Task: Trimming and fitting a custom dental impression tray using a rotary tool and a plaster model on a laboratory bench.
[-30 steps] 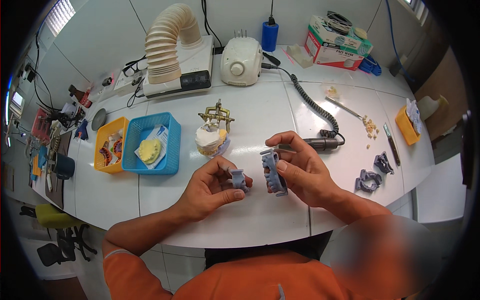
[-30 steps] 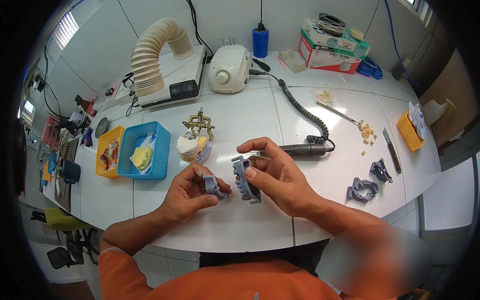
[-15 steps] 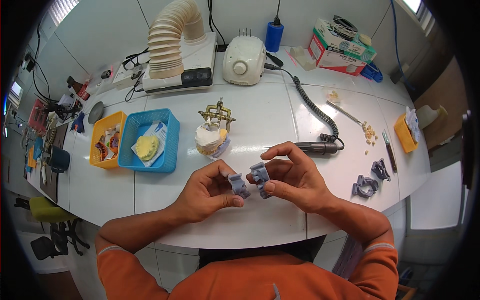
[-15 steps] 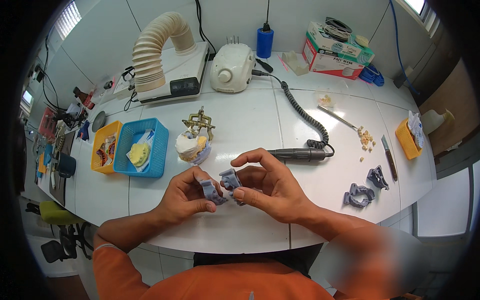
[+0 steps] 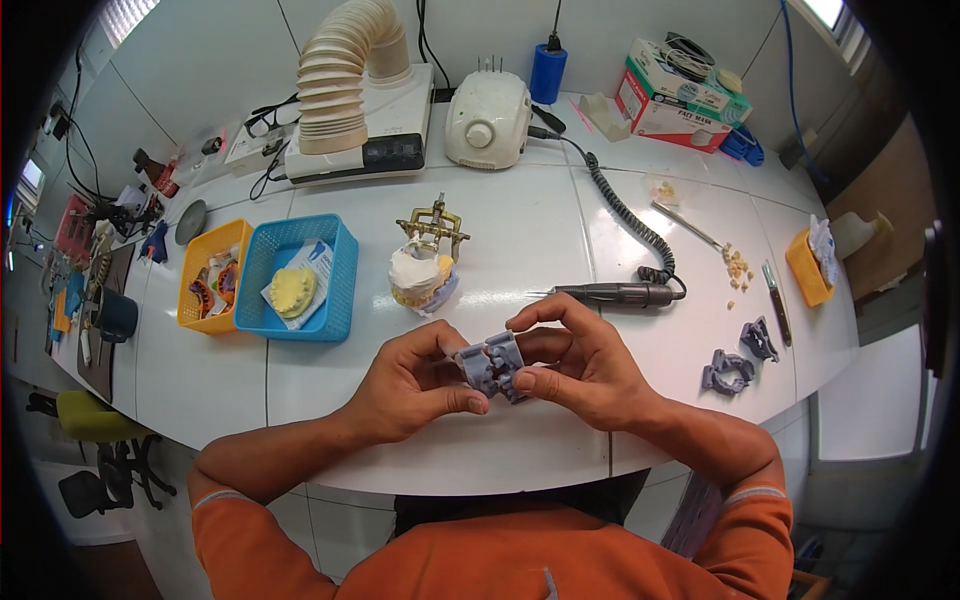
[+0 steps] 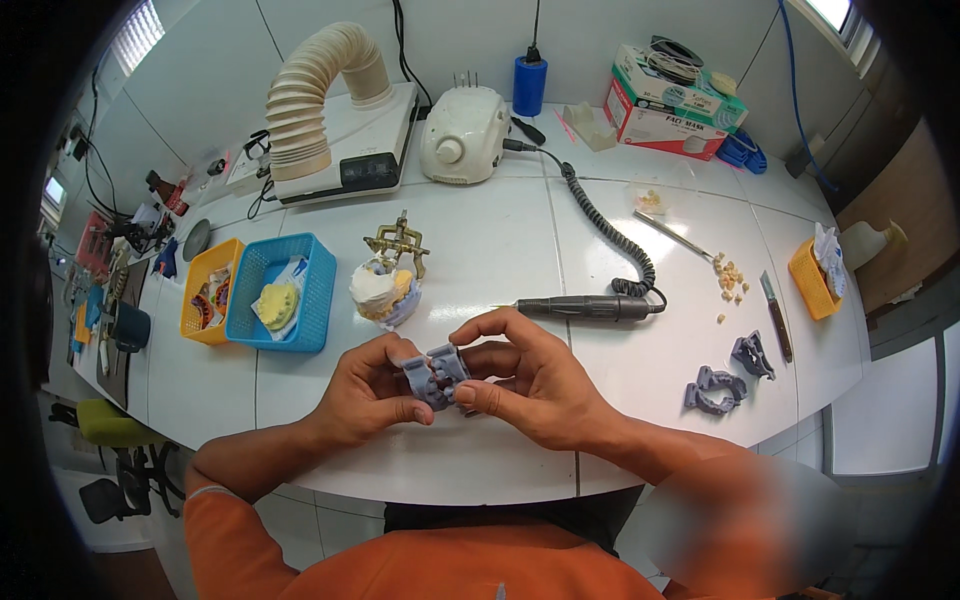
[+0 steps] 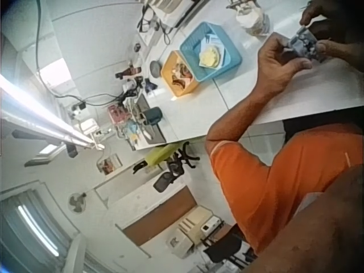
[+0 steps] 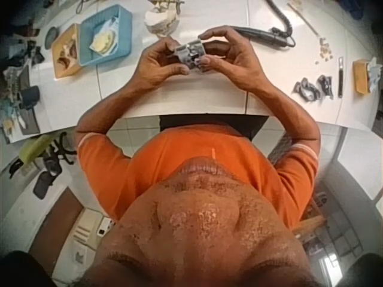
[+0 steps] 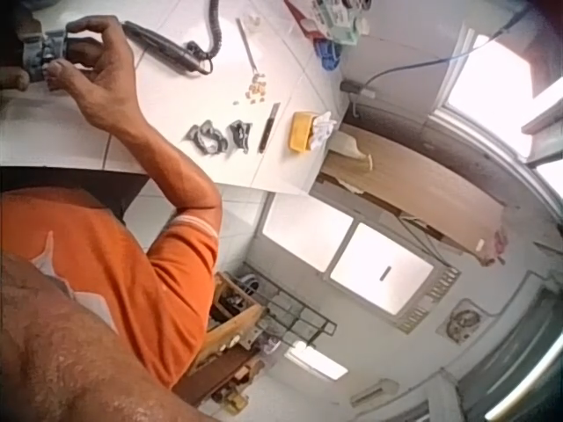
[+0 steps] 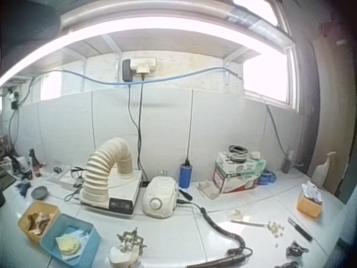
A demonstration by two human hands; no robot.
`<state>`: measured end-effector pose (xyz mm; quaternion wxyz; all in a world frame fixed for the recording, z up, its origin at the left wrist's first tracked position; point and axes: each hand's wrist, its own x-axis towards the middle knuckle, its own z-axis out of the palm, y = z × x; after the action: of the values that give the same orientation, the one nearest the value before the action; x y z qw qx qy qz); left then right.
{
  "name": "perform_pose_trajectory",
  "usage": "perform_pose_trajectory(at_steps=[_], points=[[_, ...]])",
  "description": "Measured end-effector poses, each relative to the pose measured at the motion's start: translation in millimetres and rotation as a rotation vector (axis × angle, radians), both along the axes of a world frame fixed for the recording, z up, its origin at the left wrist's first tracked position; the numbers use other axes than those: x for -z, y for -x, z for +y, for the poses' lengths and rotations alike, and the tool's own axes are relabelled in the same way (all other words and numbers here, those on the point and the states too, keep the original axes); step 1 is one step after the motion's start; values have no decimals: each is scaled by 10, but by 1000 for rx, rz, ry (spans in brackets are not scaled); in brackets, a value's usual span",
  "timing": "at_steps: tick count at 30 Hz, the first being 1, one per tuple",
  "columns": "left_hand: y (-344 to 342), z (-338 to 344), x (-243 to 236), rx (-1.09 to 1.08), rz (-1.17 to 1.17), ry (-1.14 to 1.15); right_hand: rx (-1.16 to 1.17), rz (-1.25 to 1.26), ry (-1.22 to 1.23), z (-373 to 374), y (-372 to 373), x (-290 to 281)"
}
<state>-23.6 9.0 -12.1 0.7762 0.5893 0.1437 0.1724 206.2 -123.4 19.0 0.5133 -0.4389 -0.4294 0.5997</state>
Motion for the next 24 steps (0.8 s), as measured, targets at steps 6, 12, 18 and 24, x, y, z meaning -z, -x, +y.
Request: perform_pose_trajectory(at_steps=[6, 12, 18, 24], points=[[7, -6, 9, 17, -8, 19, -25, -9, -7, 5, -1, 32], [-5, 3, -29, 30, 14, 23, -17, -52, -49, 15, -8, 68], [-1, 2, -56, 18, 40, 27, 4, -81, -82, 36, -24, 93], [15, 20, -37, 20, 82, -1, 26, -74, -106, 38, -23, 105]])
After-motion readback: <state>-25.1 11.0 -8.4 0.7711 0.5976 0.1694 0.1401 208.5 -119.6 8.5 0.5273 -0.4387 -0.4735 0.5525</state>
